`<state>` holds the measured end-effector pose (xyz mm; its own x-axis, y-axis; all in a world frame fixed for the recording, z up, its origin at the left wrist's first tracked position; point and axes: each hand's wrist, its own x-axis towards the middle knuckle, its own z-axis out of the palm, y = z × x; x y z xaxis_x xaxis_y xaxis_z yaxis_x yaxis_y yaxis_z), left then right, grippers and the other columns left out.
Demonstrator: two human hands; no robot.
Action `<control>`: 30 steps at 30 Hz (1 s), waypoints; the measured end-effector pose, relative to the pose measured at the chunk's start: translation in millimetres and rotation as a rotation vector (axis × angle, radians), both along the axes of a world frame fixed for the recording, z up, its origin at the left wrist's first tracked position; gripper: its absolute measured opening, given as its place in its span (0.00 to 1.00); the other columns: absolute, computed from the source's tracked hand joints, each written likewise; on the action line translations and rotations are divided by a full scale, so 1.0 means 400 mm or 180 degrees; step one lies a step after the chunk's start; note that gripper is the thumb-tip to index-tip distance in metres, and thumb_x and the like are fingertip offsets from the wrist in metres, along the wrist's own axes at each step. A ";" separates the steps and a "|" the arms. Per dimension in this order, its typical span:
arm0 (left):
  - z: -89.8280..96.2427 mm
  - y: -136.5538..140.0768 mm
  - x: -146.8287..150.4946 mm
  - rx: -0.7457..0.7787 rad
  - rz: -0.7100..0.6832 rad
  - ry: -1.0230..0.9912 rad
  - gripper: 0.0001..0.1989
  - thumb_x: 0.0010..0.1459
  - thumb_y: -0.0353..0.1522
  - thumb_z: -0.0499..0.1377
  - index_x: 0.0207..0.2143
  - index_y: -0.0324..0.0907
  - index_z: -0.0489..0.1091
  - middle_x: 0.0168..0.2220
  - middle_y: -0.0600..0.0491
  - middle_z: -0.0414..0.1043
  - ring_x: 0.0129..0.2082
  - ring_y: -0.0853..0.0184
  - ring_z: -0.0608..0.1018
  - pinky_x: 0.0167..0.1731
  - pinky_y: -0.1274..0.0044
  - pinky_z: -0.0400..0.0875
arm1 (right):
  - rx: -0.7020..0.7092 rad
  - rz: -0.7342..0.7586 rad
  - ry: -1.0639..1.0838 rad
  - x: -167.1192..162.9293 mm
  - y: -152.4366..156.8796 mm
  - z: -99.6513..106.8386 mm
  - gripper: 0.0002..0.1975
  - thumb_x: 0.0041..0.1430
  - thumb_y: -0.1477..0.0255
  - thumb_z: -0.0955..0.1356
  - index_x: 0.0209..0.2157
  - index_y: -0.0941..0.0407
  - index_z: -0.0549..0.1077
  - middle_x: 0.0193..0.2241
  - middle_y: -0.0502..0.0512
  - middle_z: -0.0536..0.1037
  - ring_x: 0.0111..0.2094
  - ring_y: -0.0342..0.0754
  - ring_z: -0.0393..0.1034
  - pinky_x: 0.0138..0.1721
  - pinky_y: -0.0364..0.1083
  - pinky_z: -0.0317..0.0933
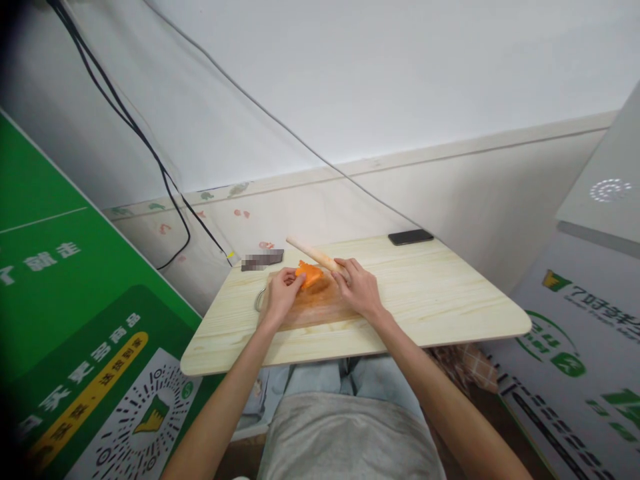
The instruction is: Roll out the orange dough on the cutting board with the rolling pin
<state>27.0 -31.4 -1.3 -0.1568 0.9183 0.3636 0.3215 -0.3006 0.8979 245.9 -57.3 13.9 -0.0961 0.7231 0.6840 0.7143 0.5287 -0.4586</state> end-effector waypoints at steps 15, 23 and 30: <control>0.033 -0.098 0.018 -0.0102 0.0442 0.1244 0.23 0.63 0.36 0.62 0.59 0.41 0.66 0.35 0.51 0.78 0.37 0.58 0.82 0.43 0.68 0.74 | -0.0143 0.0300 -0.0300 0.003 -0.010 0.007 0.15 0.69 0.69 0.67 0.56 0.49 0.74 0.51 0.55 0.81 0.50 0.54 0.77 0.48 0.50 0.71; 0.080 -0.052 -0.079 0.1060 0.1404 0.0947 0.12 0.68 0.37 0.57 0.51 0.44 0.69 0.47 0.45 0.74 0.50 0.56 0.76 0.55 0.62 0.71 | -0.0127 0.0271 -0.0368 0.005 -0.011 0.005 0.16 0.70 0.67 0.67 0.56 0.50 0.75 0.52 0.55 0.82 0.51 0.54 0.78 0.48 0.50 0.71; 0.124 0.017 -0.064 0.0871 0.0163 0.2292 0.12 0.72 0.33 0.52 0.49 0.43 0.74 0.49 0.46 0.79 0.52 0.57 0.76 0.58 0.64 0.69 | -0.0333 0.0178 -0.0664 0.005 -0.016 0.012 0.16 0.67 0.67 0.69 0.54 0.50 0.78 0.48 0.54 0.84 0.47 0.53 0.79 0.47 0.49 0.70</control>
